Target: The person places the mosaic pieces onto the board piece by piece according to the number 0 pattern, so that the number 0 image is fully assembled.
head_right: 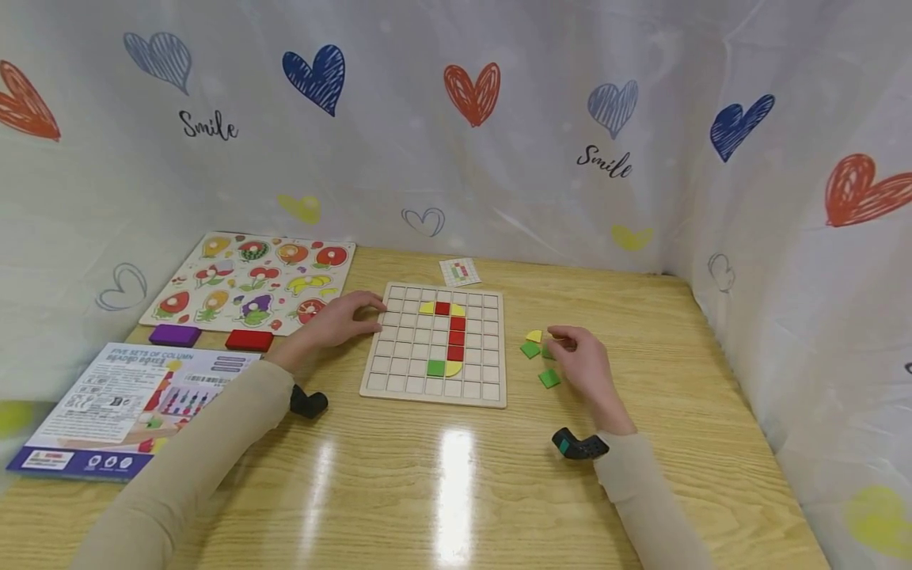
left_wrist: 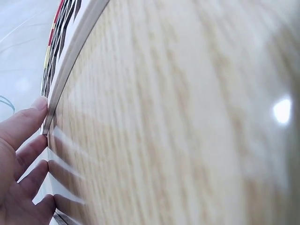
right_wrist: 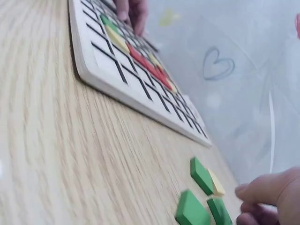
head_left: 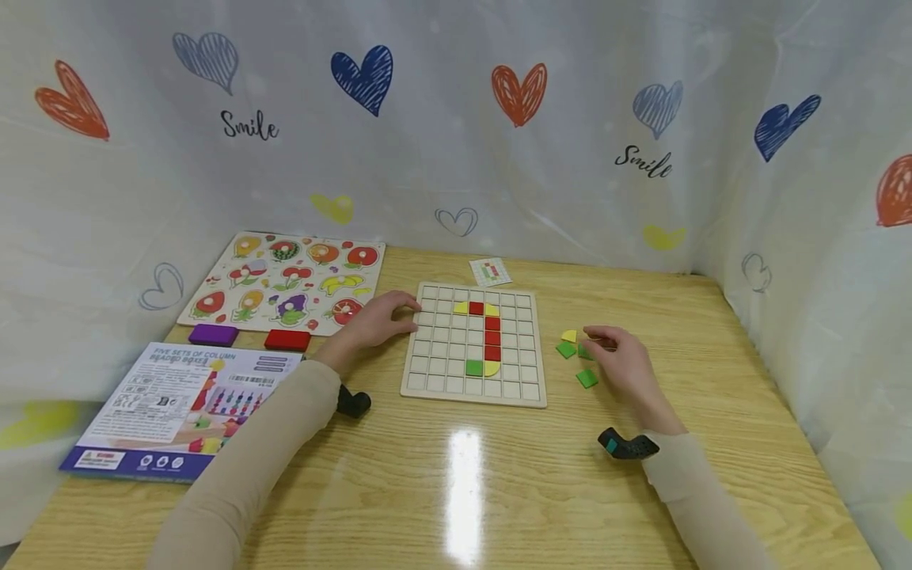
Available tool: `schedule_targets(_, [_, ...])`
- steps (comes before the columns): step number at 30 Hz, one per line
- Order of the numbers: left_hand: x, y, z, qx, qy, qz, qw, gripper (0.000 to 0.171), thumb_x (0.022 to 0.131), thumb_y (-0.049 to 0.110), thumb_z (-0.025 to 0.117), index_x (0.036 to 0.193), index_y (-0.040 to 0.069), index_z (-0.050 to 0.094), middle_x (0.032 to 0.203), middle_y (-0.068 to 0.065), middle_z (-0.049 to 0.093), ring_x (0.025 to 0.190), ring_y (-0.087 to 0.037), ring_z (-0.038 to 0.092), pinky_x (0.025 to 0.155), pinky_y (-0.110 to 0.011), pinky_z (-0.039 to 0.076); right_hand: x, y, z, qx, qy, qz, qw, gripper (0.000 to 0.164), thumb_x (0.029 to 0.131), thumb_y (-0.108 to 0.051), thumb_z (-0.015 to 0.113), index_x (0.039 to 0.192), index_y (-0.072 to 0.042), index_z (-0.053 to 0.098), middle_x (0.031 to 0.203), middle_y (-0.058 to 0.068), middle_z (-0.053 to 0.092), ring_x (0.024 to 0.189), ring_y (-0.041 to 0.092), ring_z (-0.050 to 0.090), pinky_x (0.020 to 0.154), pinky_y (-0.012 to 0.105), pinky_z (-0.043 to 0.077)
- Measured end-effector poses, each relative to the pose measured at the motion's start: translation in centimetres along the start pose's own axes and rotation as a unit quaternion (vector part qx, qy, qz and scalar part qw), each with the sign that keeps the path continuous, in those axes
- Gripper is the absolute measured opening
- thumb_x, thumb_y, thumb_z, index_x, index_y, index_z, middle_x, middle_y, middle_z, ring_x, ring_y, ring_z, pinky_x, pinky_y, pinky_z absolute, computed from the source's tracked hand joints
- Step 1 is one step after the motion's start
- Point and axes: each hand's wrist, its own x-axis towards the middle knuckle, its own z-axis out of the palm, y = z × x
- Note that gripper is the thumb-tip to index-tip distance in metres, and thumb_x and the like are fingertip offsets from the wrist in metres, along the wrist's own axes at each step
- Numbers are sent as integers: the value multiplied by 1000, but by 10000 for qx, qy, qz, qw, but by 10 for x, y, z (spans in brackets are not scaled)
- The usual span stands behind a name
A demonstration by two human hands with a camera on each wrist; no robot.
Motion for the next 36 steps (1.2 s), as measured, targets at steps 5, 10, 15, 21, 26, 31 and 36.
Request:
schedule_targets(5, [1,-3,1,2,24,29,10000,33,93,17,68,123,5,62,139,-16,51,137,-33,37,116,-46,26,7,4,-3,-325,-232,89,9992,37,100,-21,57,131,-1,59,123,20,60,110,32,55,90,44,46])
schedule_targets(10, [1,-3,0,-10,15,-22,10000,33,93,17,68,123,6,62,140,-15,51,138,-33,37,116,-46,25,15,0,-4,-378,-339,49,9987,36,99,-18,57,130,1,59,122,20,61,107,32,55,89,43,46])
schedule_targets(15, [0,-2,0,-44,1,-97,9999,34,93,18,68,124,7,62,141,-14,51,139,-32,36,116,-46,25,20,-5,-3,-524,-452,-76,9976,37,99,-16,57,131,2,57,122,21,61,107,33,57,88,44,49])
schedule_targets(21, [0,-2,1,-10,3,-74,10000,34,93,18,68,125,7,62,141,-14,51,139,-32,36,116,-47,25,23,-8,1,-518,-571,-129,9969,36,98,-14,57,130,2,58,120,21,61,106,33,58,87,43,49])
schedule_targets(26, [1,-2,1,22,-7,-29,10000,34,93,18,68,125,6,62,141,-15,50,138,-33,36,116,-47,25,29,-11,4,-540,-575,-259,9966,35,97,-14,57,128,1,59,119,20,61,106,33,58,89,45,48])
schedule_targets(31, [1,-2,1,22,-12,-42,10000,33,93,18,68,124,6,62,141,-14,51,138,-31,36,116,-45,25,38,-11,6,-855,-385,-615,9937,31,95,-11,61,123,3,62,114,20,66,101,34,62,89,47,50])
schedule_targets(36, [1,-1,0,40,-16,-36,10000,33,93,18,68,124,6,62,140,-15,51,138,-32,36,116,-46,25,47,-14,8,-1113,-343,-814,9899,29,96,-11,59,121,3,64,112,20,67,100,33,62,87,47,50])
